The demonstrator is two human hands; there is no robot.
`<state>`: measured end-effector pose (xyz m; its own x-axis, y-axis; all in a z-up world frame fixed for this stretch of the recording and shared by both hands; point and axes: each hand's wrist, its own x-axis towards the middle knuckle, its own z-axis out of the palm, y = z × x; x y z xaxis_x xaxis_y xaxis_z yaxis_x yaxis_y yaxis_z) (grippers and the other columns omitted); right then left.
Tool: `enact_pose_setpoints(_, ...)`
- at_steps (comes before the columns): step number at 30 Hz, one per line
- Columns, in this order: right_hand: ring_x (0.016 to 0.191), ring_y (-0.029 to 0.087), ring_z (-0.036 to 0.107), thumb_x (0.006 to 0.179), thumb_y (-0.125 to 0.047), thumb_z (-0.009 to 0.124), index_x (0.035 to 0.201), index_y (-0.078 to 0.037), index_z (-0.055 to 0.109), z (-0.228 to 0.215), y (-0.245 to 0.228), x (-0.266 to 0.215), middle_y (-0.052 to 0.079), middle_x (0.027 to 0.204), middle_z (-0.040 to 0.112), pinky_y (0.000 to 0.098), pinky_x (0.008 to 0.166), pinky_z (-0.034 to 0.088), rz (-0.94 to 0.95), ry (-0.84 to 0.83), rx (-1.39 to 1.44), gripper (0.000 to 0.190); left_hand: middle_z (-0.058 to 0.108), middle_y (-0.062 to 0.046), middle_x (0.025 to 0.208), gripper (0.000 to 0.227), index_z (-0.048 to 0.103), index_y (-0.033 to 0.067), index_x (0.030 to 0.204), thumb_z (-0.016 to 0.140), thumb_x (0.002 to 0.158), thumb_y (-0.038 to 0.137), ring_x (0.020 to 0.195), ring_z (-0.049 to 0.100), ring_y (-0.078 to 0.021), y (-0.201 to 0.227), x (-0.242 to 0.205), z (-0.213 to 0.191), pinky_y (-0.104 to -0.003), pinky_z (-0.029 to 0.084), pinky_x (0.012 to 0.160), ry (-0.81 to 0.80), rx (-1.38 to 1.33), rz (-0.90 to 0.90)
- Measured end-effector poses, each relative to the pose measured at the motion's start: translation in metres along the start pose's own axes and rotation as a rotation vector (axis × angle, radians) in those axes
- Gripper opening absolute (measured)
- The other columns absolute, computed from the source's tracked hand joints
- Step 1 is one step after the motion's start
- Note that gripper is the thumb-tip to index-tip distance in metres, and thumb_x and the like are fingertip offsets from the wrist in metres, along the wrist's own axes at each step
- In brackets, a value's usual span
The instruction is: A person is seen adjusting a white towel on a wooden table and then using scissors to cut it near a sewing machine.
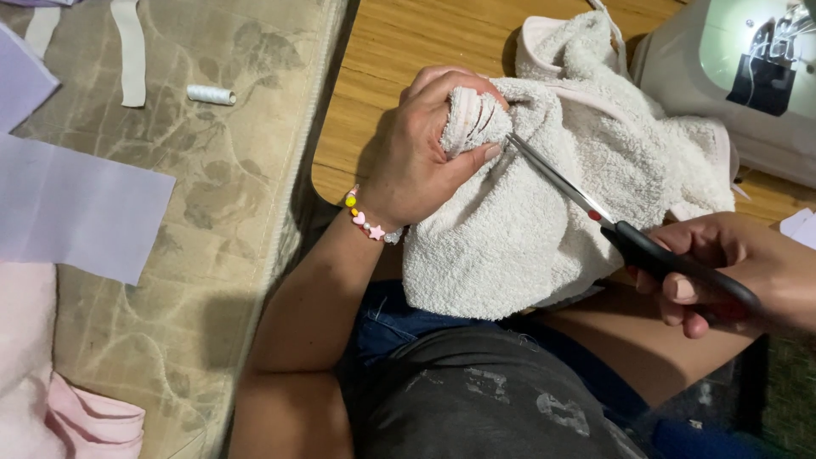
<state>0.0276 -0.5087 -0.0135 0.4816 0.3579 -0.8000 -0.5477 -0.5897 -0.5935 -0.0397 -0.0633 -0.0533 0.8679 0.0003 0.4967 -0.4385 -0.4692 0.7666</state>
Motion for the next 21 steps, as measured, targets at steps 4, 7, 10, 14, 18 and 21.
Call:
enact_pose_setpoints(4, 0.045, 0.052, 0.076, 0.086, 0.006, 0.096, 0.104, 0.032, 0.089, 0.002, 0.0, -0.003, 0.054, 0.062, 0.082, 0.0555, 0.043, 0.059, -0.038, 0.0, -0.007, 0.032, 0.066, 0.001, 0.14, 0.035, 0.079, 0.0156, 0.128, 0.103, 0.103, 0.018, 0.106, 0.077, -0.0163, -0.001, 0.0, 0.0, -0.029, 0.066, 0.067, -0.026, 0.041, -0.005)
enact_pose_setpoints(7, 0.045, 0.052, 0.075, 0.085, 0.007, 0.097, 0.101, 0.032, 0.089, 0.003, -0.002, -0.003, 0.053, 0.063, 0.081, 0.0553, 0.043, 0.06, -0.035, 0.006, -0.015, 0.031, 0.067, 0.0, 0.141, 0.041, 0.077, 0.0195, 0.133, 0.103, 0.103, 0.017, 0.099, 0.078, -0.0162, 0.001, -0.001, -0.001, -0.029, 0.064, 0.062, -0.026, 0.04, -0.026)
enact_pose_setpoints(10, 0.048, 0.057, 0.074, 0.087, 0.014, 0.096, 0.101, 0.035, 0.089, 0.007, -0.01, -0.007, 0.055, 0.065, 0.081, 0.059, 0.047, 0.058, 0.027, 0.063, -0.028, 0.026, 0.068, 0.0, 0.143, 0.043, 0.078, 0.0192, 0.134, 0.106, 0.101, 0.017, 0.116, 0.076, -0.0205, 0.0, -0.001, -0.001, -0.033, 0.068, 0.077, -0.023, 0.067, 0.008)
enact_pose_setpoints(14, 0.044, 0.062, 0.084, 0.089, 0.016, 0.097, 0.103, 0.037, 0.096, -0.011, -0.009, -0.005, 0.061, 0.063, 0.089, 0.0546, 0.034, 0.05, 0.068, 0.043, -0.089, 0.026, 0.072, -0.004, 0.145, 0.028, 0.086, 0.0074, 0.114, 0.107, 0.1, 0.021, 0.134, 0.065, -0.0264, -0.014, 0.001, 0.006, -0.035, 0.068, 0.094, -0.023, 0.169, 0.21)
enact_pose_setpoints(18, 0.041, 0.061, 0.068, 0.09, 0.02, 0.097, 0.1, 0.041, 0.09, 0.003, -0.024, -0.018, 0.055, 0.06, 0.069, 0.0593, 0.034, 0.049, 0.071, 0.131, -0.052, 0.024, 0.074, -0.001, 0.145, 0.032, 0.086, 0.008, 0.11, 0.11, 0.098, 0.025, 0.137, 0.067, -0.0256, -0.007, 0.003, 0.004, -0.041, 0.065, 0.101, -0.02, 0.2, 0.24)
enact_pose_setpoints(21, 0.046, 0.065, 0.062, 0.097, 0.028, 0.096, 0.102, 0.041, 0.086, 0.025, -0.05, -0.027, 0.065, 0.066, 0.071, 0.0698, 0.045, 0.054, 0.218, 0.283, -0.119, 0.017, 0.075, -0.002, 0.145, 0.029, 0.089, 0.0068, 0.117, 0.107, 0.102, 0.023, 0.141, 0.066, -0.0273, -0.008, 0.001, 0.004, -0.044, 0.059, 0.108, -0.02, 0.216, 0.269)
